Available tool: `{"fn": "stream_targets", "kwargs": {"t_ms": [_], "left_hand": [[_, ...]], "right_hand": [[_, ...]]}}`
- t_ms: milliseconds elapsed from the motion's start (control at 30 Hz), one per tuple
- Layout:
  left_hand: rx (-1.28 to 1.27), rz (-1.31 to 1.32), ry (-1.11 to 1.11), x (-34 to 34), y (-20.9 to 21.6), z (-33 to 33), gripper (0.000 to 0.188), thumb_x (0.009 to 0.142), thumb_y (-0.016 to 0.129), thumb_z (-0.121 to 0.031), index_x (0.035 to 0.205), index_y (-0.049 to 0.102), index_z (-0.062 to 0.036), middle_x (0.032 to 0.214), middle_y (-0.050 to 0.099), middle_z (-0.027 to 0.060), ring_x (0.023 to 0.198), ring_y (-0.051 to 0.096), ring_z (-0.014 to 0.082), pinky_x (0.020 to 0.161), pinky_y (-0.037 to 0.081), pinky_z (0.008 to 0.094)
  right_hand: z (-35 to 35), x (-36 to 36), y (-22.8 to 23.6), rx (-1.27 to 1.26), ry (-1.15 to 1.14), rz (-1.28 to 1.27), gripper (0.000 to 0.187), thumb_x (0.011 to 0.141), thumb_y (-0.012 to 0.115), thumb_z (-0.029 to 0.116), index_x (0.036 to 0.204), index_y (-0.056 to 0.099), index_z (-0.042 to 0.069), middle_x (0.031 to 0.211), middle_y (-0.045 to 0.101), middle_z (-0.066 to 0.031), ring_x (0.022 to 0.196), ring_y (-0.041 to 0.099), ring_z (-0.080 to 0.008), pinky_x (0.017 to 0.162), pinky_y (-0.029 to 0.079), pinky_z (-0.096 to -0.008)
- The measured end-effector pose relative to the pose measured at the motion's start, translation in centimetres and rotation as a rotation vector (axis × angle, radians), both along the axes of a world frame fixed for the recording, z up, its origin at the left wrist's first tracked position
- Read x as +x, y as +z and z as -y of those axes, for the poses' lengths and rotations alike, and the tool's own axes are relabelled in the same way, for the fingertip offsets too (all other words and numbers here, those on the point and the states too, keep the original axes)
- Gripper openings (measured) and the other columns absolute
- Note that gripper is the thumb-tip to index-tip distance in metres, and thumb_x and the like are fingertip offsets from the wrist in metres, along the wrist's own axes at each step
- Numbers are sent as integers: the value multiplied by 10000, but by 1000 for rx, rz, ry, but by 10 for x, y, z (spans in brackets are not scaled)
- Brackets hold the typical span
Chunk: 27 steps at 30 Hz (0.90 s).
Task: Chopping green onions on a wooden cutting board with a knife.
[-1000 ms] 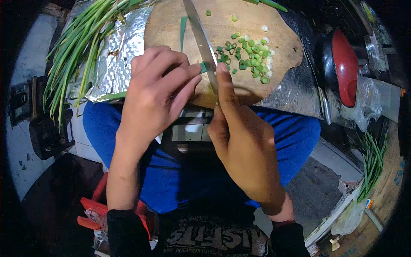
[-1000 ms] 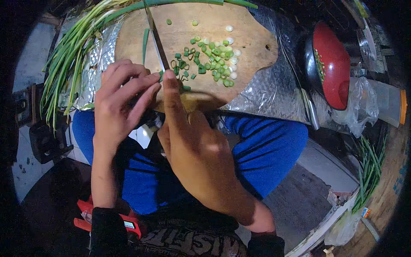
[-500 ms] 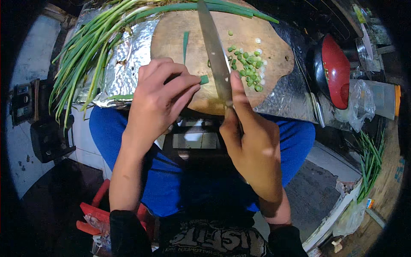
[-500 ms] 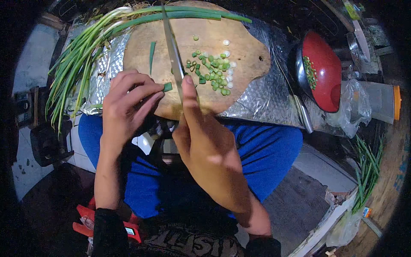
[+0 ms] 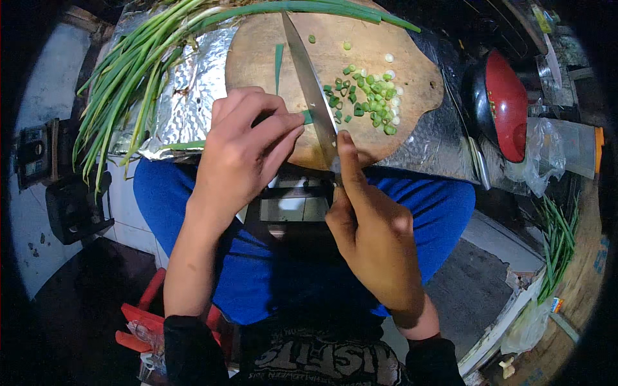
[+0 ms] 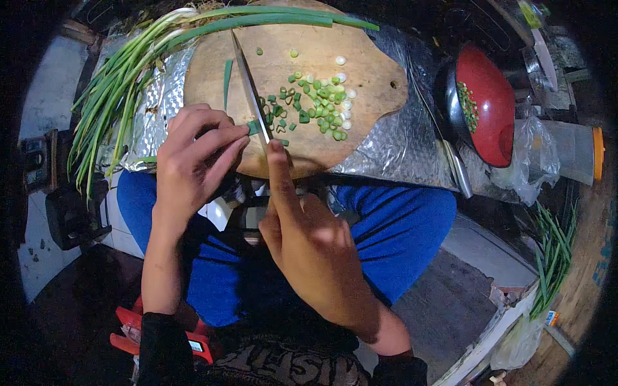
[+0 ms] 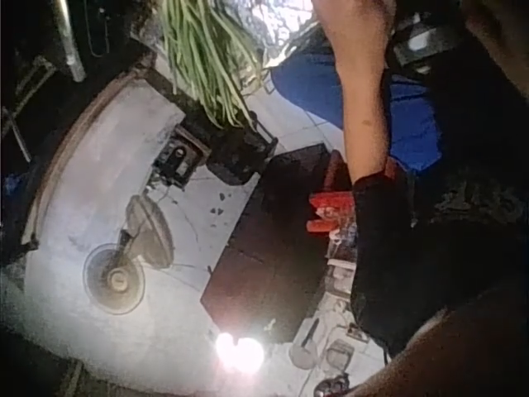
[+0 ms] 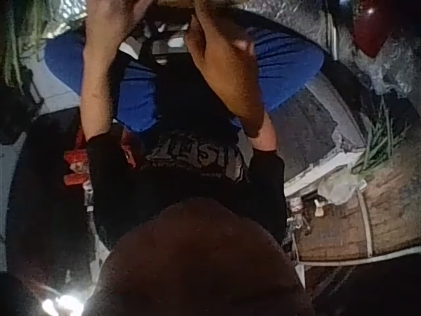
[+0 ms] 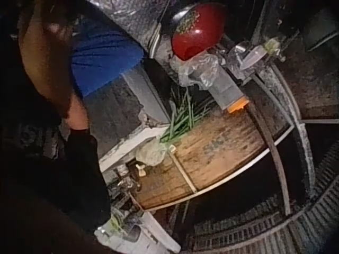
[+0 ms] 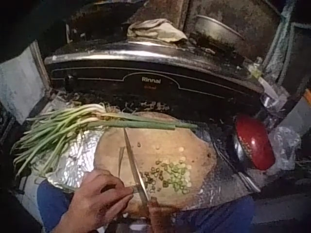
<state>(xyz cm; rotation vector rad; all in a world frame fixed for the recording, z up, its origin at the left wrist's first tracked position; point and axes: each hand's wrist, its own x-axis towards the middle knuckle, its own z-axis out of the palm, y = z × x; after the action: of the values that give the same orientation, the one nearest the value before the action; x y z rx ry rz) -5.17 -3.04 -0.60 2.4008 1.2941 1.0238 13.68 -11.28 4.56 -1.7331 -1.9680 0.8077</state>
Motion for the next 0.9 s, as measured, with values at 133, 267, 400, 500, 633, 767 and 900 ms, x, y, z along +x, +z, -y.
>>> {"fn": "stream_targets", "kwargs": {"t_ms": [133,267,400,500,633,767,900], "left_hand": [[-23,-6,-11,0,0,0,192,762,811,-54,945,757,-45,950,669,79,961,627,300,858,493,392],[-13,-42,-16,1,4,1,207,765,804,-48,967,753,-43,955,669,81,991,619,304,879,486,395],[-36,-58,-9,2,9,3,224,764,802,-48,984,759,-45,970,676,80,1006,618,302,892,482,395],[-52,-65,-15,-1,7,2,230,760,806,-47,986,769,-49,979,681,79,1002,624,301,888,490,396],[-71,6,29,-4,3,2,229,753,811,-46,979,778,-55,983,684,77,985,629,302,880,499,400],[-34,14,33,-4,0,1,228,754,817,-55,979,781,-61,971,679,75,963,629,304,873,503,403],[42,35,20,-2,-5,-2,191,777,802,-73,964,767,-76,925,644,48,928,606,257,808,442,375]], "right_hand": [[1,-3,-8,1,26,39,774,893,661,42,1589,322,69,757,601,-166,602,632,-280,577,537,-404],[-7,-9,-13,47,46,27,829,895,677,119,1605,254,61,882,644,-207,613,662,-344,539,557,-435],[-25,-13,-20,85,44,-29,808,908,659,115,1596,245,20,837,658,-213,624,668,-368,564,560,-447],[-42,-15,-25,135,36,-66,775,929,639,120,1578,242,-28,776,666,-212,633,673,-381,591,558,-453],[-46,-16,-21,120,-21,-132,710,921,638,17,1570,352,51,747,633,-184,660,672,-336,643,531,-397],[-32,-7,-7,156,-6,-89,651,908,623,-26,1528,437,40,806,656,-217,660,678,-298,645,536,-356],[-17,-1,-4,216,29,-137,651,893,614,-64,1517,458,37,878,675,-242,638,665,-264,639,533,-342]]}}
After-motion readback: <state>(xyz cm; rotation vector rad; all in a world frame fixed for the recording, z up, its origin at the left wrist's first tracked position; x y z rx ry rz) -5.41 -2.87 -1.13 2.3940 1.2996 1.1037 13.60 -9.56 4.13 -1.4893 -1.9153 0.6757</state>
